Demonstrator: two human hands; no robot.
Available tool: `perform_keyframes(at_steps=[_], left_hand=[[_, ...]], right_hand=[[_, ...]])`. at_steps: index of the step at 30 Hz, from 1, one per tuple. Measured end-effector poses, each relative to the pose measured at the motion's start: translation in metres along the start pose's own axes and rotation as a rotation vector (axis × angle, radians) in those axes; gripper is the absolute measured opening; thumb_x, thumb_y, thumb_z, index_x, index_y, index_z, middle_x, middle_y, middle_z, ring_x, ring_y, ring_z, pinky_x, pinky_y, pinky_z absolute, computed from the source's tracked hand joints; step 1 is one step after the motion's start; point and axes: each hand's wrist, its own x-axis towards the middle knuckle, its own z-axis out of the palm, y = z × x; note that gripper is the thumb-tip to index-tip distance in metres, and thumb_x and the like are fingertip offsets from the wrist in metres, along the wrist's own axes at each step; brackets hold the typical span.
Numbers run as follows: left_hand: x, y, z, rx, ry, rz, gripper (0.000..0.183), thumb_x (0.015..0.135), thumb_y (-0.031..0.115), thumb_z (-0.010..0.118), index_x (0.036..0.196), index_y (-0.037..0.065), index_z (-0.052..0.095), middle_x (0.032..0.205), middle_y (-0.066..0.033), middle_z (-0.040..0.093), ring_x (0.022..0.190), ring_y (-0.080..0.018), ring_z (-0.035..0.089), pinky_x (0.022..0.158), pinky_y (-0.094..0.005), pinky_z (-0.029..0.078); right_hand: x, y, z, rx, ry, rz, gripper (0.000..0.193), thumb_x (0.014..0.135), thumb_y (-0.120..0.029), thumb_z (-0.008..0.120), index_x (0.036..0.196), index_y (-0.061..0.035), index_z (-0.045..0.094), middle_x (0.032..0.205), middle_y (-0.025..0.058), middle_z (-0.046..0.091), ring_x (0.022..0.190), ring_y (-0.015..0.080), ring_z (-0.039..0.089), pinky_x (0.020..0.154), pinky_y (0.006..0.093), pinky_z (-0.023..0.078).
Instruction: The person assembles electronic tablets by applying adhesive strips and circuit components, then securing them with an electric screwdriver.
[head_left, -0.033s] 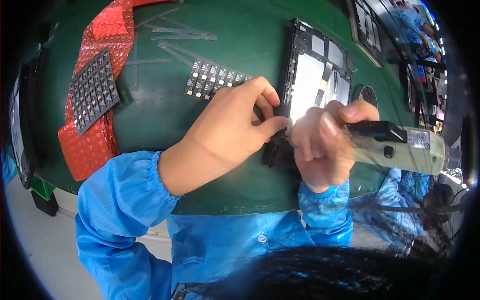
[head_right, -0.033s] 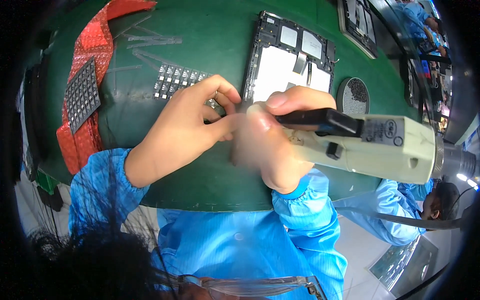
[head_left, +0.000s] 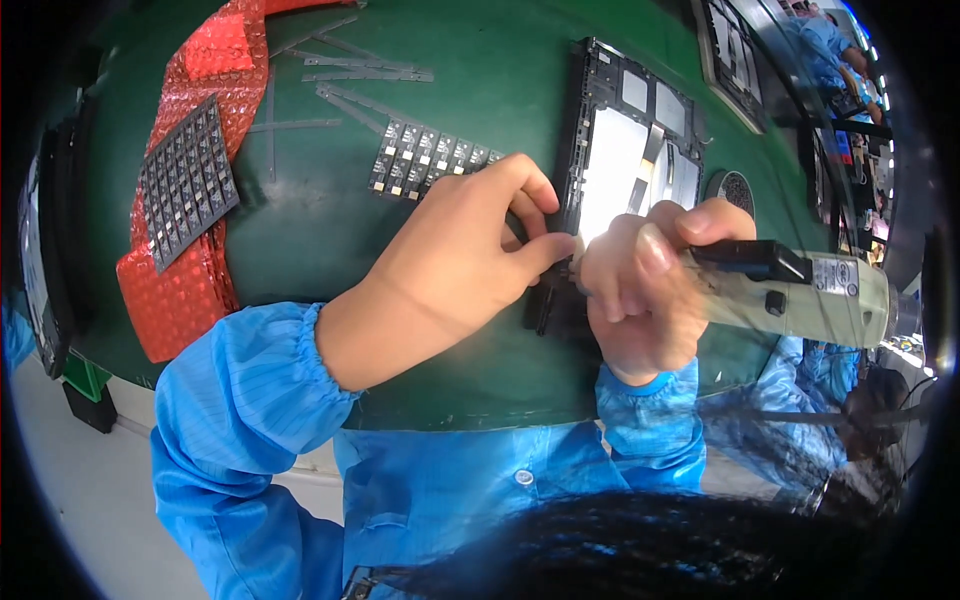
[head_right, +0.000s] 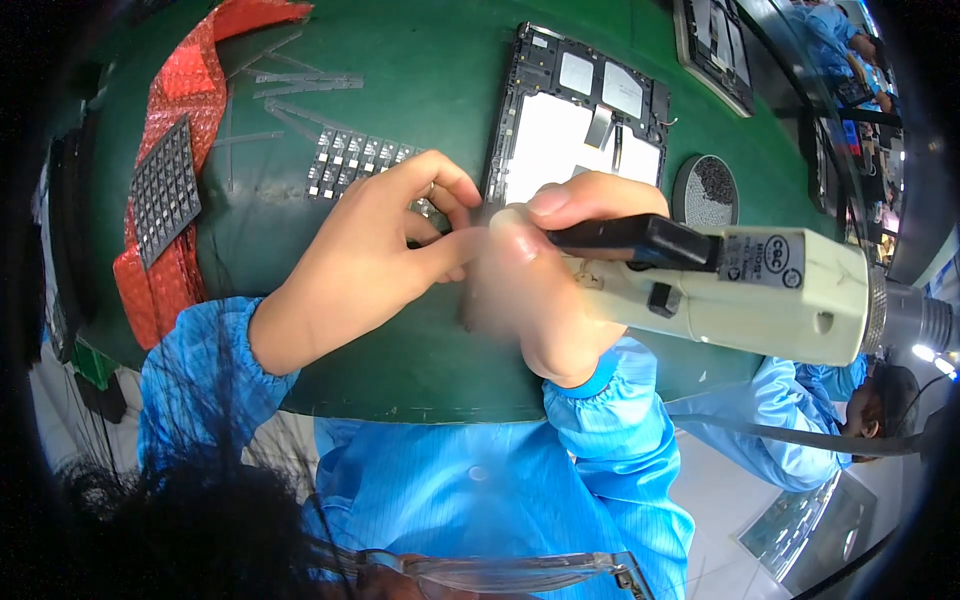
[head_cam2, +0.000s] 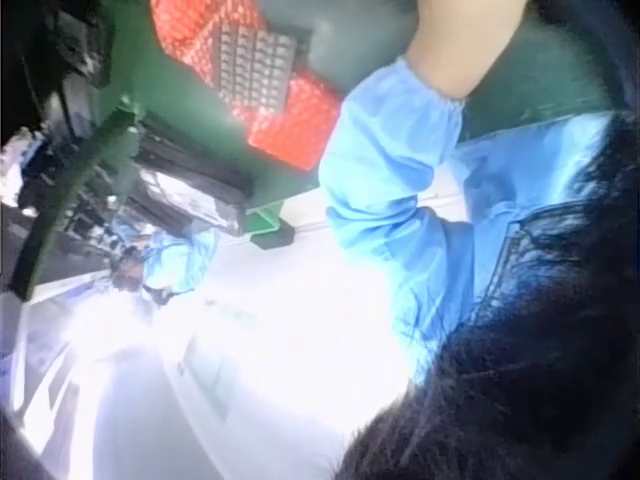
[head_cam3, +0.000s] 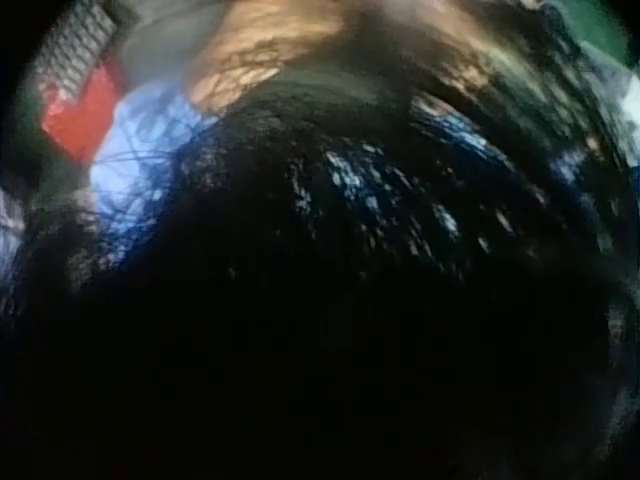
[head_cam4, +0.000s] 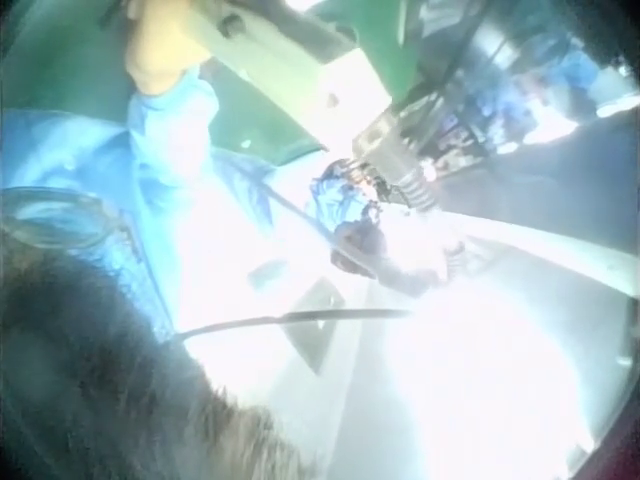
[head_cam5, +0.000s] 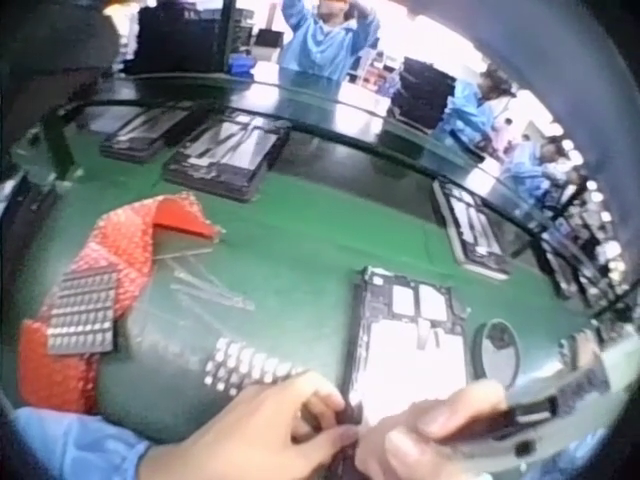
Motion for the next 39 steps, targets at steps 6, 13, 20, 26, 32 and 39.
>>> perform_keyframes(at_steps=[6,13,20,26,32,39], left_hand=[[0.000,0.007,-0.004,0.015,-0.018,0.001,0.027,0.086,0.002,0.068,0.108,-0.003,0.053,0.094,-0.0111,0.061,0.079,-0.0167,0.067,0.067,-0.0284,0.057],[-0.044,0.031,0.010,0.511,0.007,0.226,0.061,0.084,0.026,0.073,0.128,-0.005,0.045,0.111,-0.0203,0.059,0.096,-0.0332,0.061,0.085,-0.0401,0.049],[-0.067,-0.008,0.044,1.037,0.256,0.367,0.076,0.079,0.026,0.077,0.137,-0.005,0.040,0.136,-0.0209,0.045,0.111,-0.0356,0.048,0.094,-0.0449,0.039],[-0.040,0.023,0.054,-0.371,0.123,-0.008,0.076,0.088,0.010,0.072,0.146,-0.004,0.025,0.129,-0.0195,0.053,0.107,-0.0179,0.060,0.089,-0.0316,0.054],[-0.024,0.065,-0.001,-0.532,0.000,-0.049,0.059,0.093,0.014,0.067,0.142,-0.002,0.038,0.130,-0.0104,0.057,0.115,-0.0206,0.059,0.092,-0.0376,0.056],[0.151,0.080,-0.086,-0.207,0.213,-0.016,0.034,0.100,0.013,0.052,0.129,-0.007,0.050,0.118,-0.0119,0.058,0.112,-0.0214,0.059,0.092,-0.0373,0.057]], right_hand=[[0.008,-0.004,0.015,0.136,-0.033,0.014,0.024,0.090,-0.002,0.056,0.105,-0.0134,0.040,0.067,0.0009,0.040,0.044,0.0108,0.035,0.042,0.0282,0.031],[0.003,-0.001,0.007,-0.030,-0.154,0.190,0.020,0.091,-0.005,0.064,0.107,-0.0053,0.053,0.082,0.0022,0.054,0.071,0.0094,0.051,0.061,0.0267,0.043],[-0.002,-0.006,-0.014,0.447,0.331,-0.088,0.035,0.086,0.002,0.063,0.116,-0.0120,0.050,0.097,-0.0022,0.055,0.063,0.0029,0.047,0.053,0.0191,0.040],[0.014,-0.027,-0.150,0.775,0.440,-0.274,0.026,0.096,-0.009,0.054,0.121,-0.0135,0.051,0.069,-0.0060,0.034,0.053,0.0042,0.027,0.047,0.0238,0.022],[0.022,-0.010,-0.175,0.429,0.597,-0.278,0.023,0.096,-0.007,0.054,0.118,-0.0049,0.052,0.065,-0.0043,0.032,0.052,0.0034,0.028,0.048,0.0222,0.022],[0.024,-0.013,-0.161,0.487,0.467,-0.210,0.029,0.095,-0.008,0.056,0.122,-0.0037,0.050,0.066,-0.0031,0.037,0.052,0.0039,0.031,0.047,0.0216,0.023]])
